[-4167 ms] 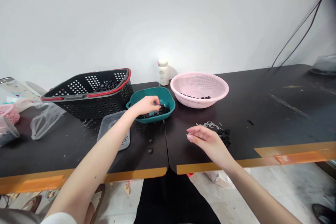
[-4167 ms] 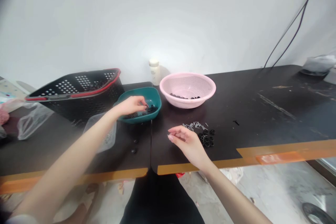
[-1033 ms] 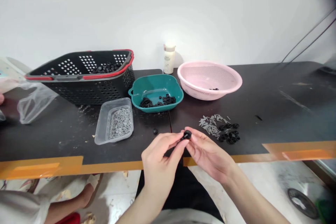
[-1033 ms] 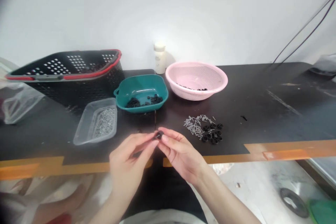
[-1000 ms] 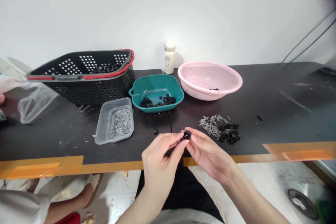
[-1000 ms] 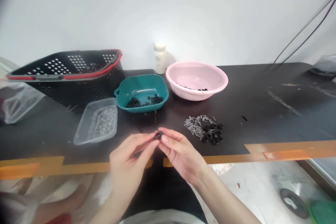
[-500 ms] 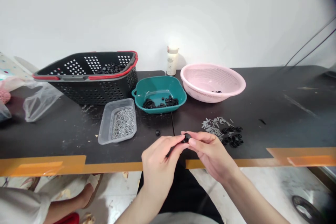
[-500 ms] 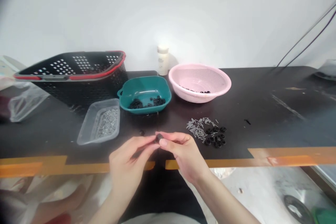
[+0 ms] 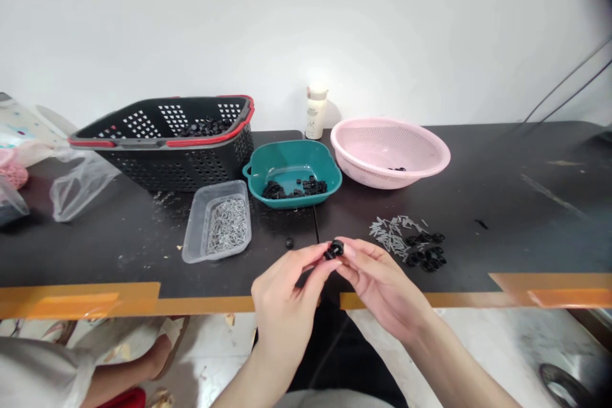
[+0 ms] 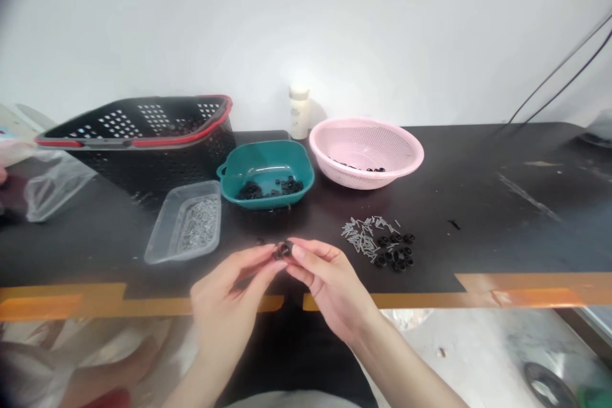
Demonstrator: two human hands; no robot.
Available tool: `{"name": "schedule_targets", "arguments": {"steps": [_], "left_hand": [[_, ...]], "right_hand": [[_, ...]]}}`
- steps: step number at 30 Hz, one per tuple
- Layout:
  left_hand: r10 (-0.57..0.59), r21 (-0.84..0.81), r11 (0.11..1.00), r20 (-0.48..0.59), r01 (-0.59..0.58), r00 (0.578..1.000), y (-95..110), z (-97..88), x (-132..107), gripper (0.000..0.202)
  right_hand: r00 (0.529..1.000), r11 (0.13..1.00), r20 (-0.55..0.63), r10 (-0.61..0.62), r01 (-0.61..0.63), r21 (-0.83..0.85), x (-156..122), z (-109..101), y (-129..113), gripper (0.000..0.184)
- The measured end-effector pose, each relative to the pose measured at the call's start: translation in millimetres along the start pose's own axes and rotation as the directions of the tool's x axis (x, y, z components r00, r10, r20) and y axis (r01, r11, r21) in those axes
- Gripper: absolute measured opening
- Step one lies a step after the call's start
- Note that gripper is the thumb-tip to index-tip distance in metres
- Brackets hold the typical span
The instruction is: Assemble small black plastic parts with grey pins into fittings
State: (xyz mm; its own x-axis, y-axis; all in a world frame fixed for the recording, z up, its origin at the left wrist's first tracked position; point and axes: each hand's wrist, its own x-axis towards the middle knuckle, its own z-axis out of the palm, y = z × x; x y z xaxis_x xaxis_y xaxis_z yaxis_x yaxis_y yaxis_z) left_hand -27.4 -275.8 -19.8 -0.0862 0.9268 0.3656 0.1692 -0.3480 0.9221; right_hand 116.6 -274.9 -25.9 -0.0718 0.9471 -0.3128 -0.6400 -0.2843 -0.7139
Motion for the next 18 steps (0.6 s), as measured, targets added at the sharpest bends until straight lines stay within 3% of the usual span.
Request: {"name": "schedule_targets", "arguments": {"steps": [4, 10, 15, 18], "left_hand": [[-0.029, 0.024, 0.999, -0.008, 0.029, 1.0, -0.7, 1.4, -1.1, 0.018], [0.03, 0.062, 0.998, 0.012, -0.031, 0.999, -3.6, 0.8, -0.2, 0.017], [0.13, 0.133, 0.982, 0.051, -0.136, 0.99, -6.7, -2.4, 4.5, 0.012], [0.225, 0.159, 0.958, 0.091, -0.237, 0.97, -8.8, -5.1, 7.7, 0.01]], "right_hand": [[1.0, 1.0, -0.002, -0.023, 0.023, -0.017, 1.7, -1.5, 1.6, 0.017], [0.998, 0.994, -0.018, -0.068, 0.066, -0.089, 2.6, -3.0, 4.4, 0.018], [0.984, 0.959, -0.031, -0.175, 0.163, -0.233, 0.2, -2.9, 7.1, 0.017], [0.985, 0.954, -0.004, -0.171, 0.165, -0.251, -1.8, -0.9, 5.5, 0.02]]}}
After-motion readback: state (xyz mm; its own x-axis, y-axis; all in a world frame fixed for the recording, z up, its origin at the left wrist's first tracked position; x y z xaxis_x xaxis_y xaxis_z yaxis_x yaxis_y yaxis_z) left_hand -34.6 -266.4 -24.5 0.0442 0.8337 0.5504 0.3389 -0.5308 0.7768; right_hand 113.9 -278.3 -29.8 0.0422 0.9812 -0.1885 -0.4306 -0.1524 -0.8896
